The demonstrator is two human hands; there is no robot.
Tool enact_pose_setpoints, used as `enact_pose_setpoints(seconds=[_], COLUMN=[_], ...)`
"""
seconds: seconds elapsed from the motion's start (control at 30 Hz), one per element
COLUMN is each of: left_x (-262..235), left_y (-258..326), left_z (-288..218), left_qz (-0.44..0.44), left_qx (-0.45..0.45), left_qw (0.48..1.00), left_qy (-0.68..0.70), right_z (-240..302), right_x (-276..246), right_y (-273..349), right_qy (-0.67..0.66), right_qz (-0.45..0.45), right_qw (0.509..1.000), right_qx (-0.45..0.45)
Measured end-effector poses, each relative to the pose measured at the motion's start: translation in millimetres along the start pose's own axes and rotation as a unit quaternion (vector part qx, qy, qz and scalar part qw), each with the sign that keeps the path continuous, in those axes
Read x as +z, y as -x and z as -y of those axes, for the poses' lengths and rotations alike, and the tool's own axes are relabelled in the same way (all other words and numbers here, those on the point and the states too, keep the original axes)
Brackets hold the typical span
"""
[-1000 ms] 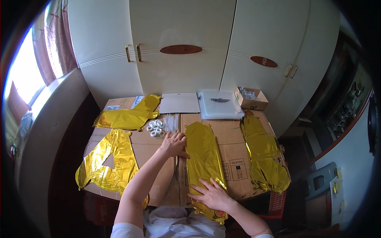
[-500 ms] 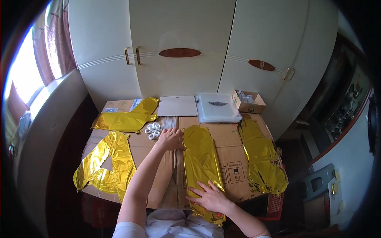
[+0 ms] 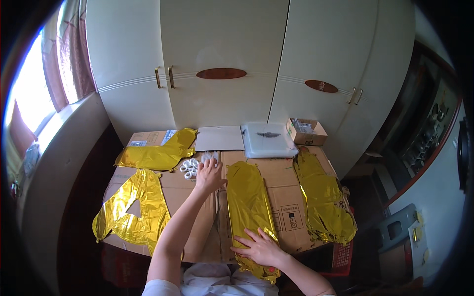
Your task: Folding gold-colored number-shaped foil balloons and placing them on cardboard pieces.
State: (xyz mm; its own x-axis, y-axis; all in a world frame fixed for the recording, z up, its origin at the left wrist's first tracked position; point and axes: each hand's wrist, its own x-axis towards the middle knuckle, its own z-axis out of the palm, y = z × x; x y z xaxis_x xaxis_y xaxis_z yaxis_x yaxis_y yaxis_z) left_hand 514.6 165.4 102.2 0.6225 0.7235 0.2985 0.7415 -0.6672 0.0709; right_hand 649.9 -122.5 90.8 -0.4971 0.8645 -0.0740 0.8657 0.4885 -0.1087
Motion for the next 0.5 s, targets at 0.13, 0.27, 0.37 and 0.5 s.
enact_pose_setpoints(seconds=[0.13, 0.27, 0.37, 0.5], left_x=[-11, -39, -46, -48], left_y=[49, 123, 153, 162], left_z=[-18, -36, -45, -48], left_qz=[0.014, -0.007, 0.004, 0.003], left_qx=[0.214, 0.395, 0.405, 0.393], left_qw=[0.975, 0.912, 0.905, 0.914], left_qy=[0.060, 0.114, 0.129, 0.103], right_z=[-1, -1, -1, 0], right_x=[2, 5, 8, 3], right_y=[3, 3, 4, 3], right_qy=[-0.014, -0.007, 0.003, 0.000], right_qz=[-0.007, -0.053, -0.050, -0.035], right_qw=[1.000, 0.999, 0.999, 0.999], right_qx=[0.006, -0.006, 0.000, 0.000])
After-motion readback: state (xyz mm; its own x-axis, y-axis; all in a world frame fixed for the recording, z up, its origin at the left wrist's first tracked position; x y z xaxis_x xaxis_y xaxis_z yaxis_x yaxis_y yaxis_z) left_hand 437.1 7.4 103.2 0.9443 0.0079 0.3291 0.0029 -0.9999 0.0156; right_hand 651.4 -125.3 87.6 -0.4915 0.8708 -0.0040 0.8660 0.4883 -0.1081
